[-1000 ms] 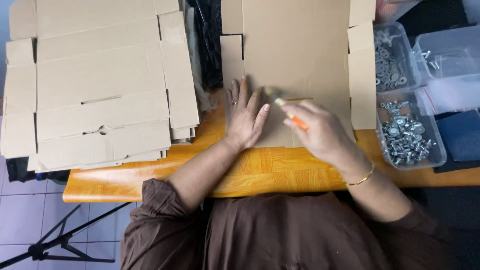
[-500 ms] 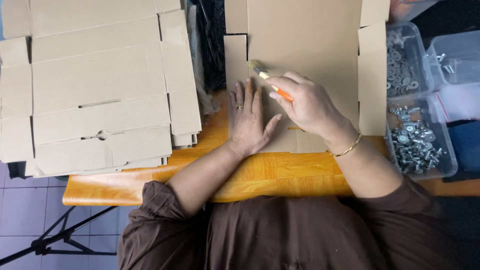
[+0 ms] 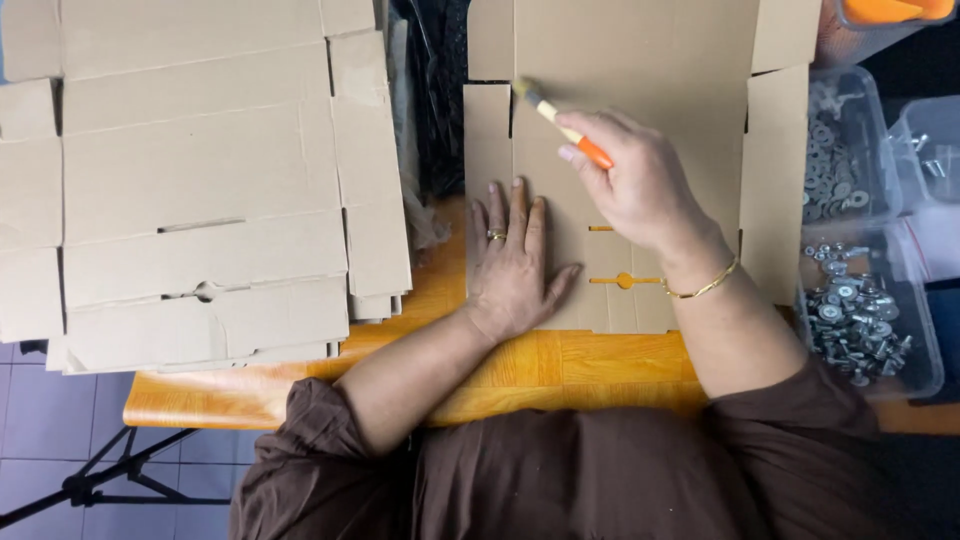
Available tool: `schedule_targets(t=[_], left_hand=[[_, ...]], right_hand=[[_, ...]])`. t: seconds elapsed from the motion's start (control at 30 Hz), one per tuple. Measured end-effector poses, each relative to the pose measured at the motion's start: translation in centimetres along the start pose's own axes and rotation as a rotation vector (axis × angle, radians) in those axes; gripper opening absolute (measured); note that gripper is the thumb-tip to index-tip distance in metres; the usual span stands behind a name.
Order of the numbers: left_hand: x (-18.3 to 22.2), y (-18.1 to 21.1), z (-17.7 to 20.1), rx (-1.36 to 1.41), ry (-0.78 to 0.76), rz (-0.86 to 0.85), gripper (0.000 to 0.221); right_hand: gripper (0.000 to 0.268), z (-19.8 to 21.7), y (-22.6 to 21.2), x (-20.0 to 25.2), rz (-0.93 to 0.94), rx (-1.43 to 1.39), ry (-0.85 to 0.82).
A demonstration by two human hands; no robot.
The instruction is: Apply adhesive to the tabs and surface of a cardboard box template using a small brush.
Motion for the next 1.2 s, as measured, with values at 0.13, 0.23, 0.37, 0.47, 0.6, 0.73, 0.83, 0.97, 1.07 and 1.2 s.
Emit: schedule_targets(t=[0.13, 0.23, 0.37, 0.47, 0.6, 0.73, 0.83, 0.97, 1.07, 1.2], left_hand=[[0.5, -0.1, 0.0, -0.014, -0.013, 0.02, 0.092], [-0.6, -0.1, 0.5, -0.016, 0.007, 0.004, 0.093], [0.0, 0.2, 0.1, -0.034, -0.032, 0.013, 0.093], [0.3, 0.4, 0.3, -0.014, -0.028, 0.016, 0.092], [0.2, 0.1, -0.2, -0.015, -0.001, -0.001, 0.092], [0.2, 0.2, -0.1, -0.038, -0.012, 0.011, 0.093], [0.1, 0.1, 0.2, -0.06, -0.017, 0.018, 0.093], [0.0, 0.2, 0.0, -0.043, -0.014, 0.01, 0.093], [-0.1, 0.4, 0.6, 0.015, -0.084, 0.048, 0.098], [0.0, 0.0, -0.2, -0.067, -0.006, 0.022, 0.094]], right_hand=[[0.026, 0.4, 3.3, 1.2, -0.017, 0.173, 0.068], [0.022, 3.1, 9.3, 2.5, -0.171, 0.59, 0.264], [0.018, 4.4, 8.2, 3.3, -0.228, 0.714, 0.319], [0.031, 1.6, 2.2, 1.5, -0.16, 0.2, 0.066], [0.028, -0.4, 0.0, 0.9, 0.023, -0.139, -0.06], [0.033, 0.9, 5.1, 1.8, -0.12, 0.325, 0.051], [0.034, 2.4, 8.0, 2.5, -0.247, 0.639, 0.2], [0.027, 2.1, 4.0, 1.4, -0.13, 0.276, 0.228], [0.031, -2.1, 0.3, 0.7, -0.156, -0.138, 0.04], [0.027, 0.8, 4.0, 1.5, -0.059, 0.07, 0.01]])
Point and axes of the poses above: each hand's wrist, its own x-axis away from the middle knuckle, its own z-axis out of the back of the hand, y = z × x, the point moved 3 cm from there along -x, towards the middle knuckle, and after that the axes turned 11 degrees about x, right-handed, at the moved point
